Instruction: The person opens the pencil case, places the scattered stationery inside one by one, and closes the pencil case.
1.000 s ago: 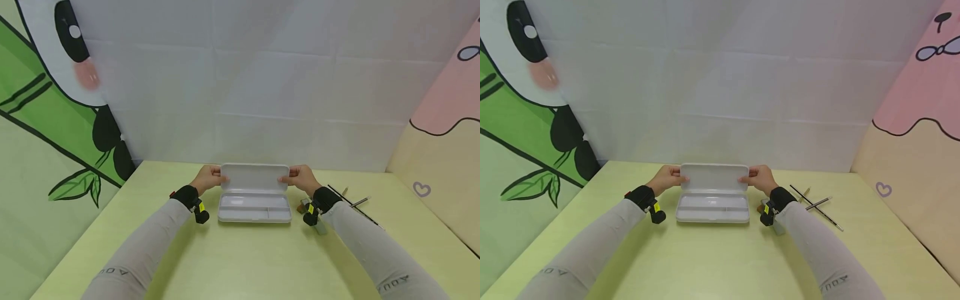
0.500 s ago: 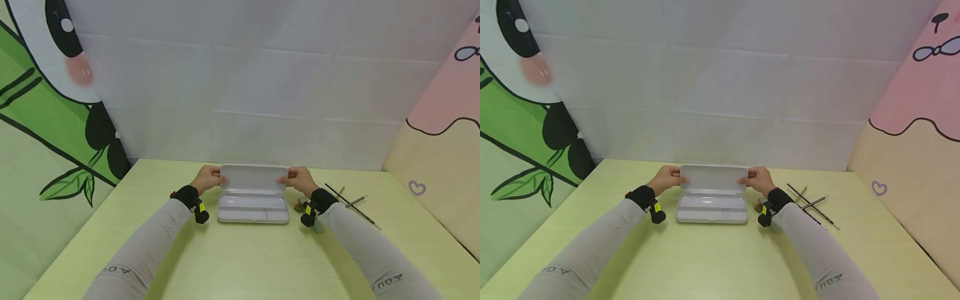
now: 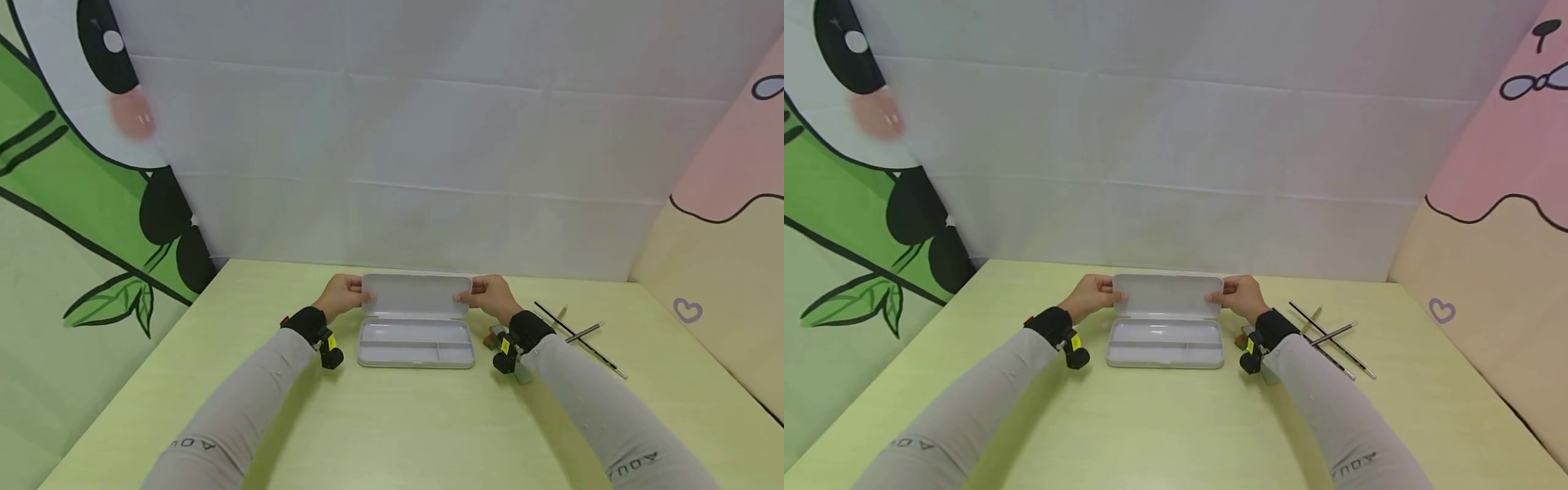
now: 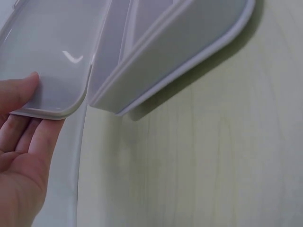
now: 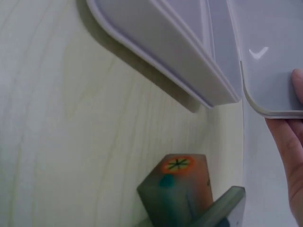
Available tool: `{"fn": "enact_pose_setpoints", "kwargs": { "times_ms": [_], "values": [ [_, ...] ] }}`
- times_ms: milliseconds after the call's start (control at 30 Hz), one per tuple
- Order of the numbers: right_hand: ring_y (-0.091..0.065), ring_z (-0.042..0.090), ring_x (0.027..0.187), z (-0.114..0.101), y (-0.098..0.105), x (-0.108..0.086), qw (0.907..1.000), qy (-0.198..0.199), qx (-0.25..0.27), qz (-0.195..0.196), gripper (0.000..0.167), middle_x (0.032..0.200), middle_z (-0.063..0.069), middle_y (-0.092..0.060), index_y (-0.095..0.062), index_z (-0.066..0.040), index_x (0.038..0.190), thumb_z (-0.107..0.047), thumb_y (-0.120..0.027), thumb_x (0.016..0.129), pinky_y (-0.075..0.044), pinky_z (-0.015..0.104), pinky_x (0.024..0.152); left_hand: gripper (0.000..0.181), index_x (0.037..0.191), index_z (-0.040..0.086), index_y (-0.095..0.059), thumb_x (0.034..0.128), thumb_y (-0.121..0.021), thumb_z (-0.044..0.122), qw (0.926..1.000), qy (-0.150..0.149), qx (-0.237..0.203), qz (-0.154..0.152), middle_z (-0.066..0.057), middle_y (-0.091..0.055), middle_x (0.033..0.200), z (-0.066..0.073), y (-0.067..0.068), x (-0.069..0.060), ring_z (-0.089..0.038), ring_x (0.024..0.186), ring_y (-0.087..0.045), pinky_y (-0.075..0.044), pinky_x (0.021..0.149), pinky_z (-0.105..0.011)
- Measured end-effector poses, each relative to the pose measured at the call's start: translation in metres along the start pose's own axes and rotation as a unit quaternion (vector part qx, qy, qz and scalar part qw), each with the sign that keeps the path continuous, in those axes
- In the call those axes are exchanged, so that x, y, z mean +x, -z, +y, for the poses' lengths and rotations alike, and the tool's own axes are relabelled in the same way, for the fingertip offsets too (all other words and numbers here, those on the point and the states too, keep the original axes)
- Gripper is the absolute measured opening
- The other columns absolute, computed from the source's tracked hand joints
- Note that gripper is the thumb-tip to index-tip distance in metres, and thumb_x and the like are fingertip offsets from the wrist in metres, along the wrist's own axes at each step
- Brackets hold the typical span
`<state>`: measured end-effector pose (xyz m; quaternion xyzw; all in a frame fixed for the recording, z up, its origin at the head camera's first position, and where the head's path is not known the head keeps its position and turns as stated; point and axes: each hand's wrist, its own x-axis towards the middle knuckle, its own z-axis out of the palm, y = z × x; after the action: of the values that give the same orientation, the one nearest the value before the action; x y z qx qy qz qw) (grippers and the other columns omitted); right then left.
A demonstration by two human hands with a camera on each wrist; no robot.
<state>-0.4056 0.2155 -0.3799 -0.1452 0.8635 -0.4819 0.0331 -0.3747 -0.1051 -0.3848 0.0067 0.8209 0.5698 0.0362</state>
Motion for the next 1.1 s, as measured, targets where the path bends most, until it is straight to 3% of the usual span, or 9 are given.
{"fn": "enact_pose_setpoints", "kwargs": {
  "times_ms": [300, 600, 1100],
  "values": [
    [-0.070, 0.011, 0.083, 0.002, 0.004, 0.008, 1.0000, 0.007, -0.006, 0.002, 0.039, 0.103, 0.024, -0.072, -0.066, 0.009, 0.113, -0.015, -0.075, 0.083, -0.059, 0.039, 0.079, 0.043, 0.126, -0.007, -0.059, 0.0865, -0.069, 0.006, 0.9999, 0.001, 0.007, 0.008, -0.025, -0.065, 0.121, 0.005, -0.002, 0.003, -0.027, 0.105, -0.069, -0.058, 0.082, -0.029],
    [-0.070, 0.011, 0.083, 0.006, 0.005, 0.013, 1.0000, -0.001, -0.007, -0.005, 0.040, 0.104, 0.023, -0.072, -0.066, 0.007, 0.114, -0.017, -0.075, 0.084, -0.059, 0.036, 0.079, 0.043, 0.125, -0.007, -0.060, 0.0863, -0.070, 0.008, 0.9998, 0.007, 0.011, 0.017, -0.024, -0.066, 0.119, -0.002, -0.006, 0.010, -0.021, 0.100, -0.070, -0.057, 0.077, -0.025],
    [-0.067, 0.006, 0.082, 0.009, 0.006, 0.016, 0.9997, -0.003, 0.017, -0.019, 0.040, 0.104, 0.020, -0.073, -0.066, 0.007, 0.115, -0.017, -0.074, 0.084, -0.059, 0.036, 0.080, 0.043, 0.126, -0.006, -0.059, 0.0876, -0.069, 0.010, 0.9993, 0.006, 0.022, 0.031, -0.024, -0.065, 0.122, -0.001, -0.010, 0.011, -0.032, 0.112, -0.065, -0.057, 0.086, -0.030]
  ]
}}
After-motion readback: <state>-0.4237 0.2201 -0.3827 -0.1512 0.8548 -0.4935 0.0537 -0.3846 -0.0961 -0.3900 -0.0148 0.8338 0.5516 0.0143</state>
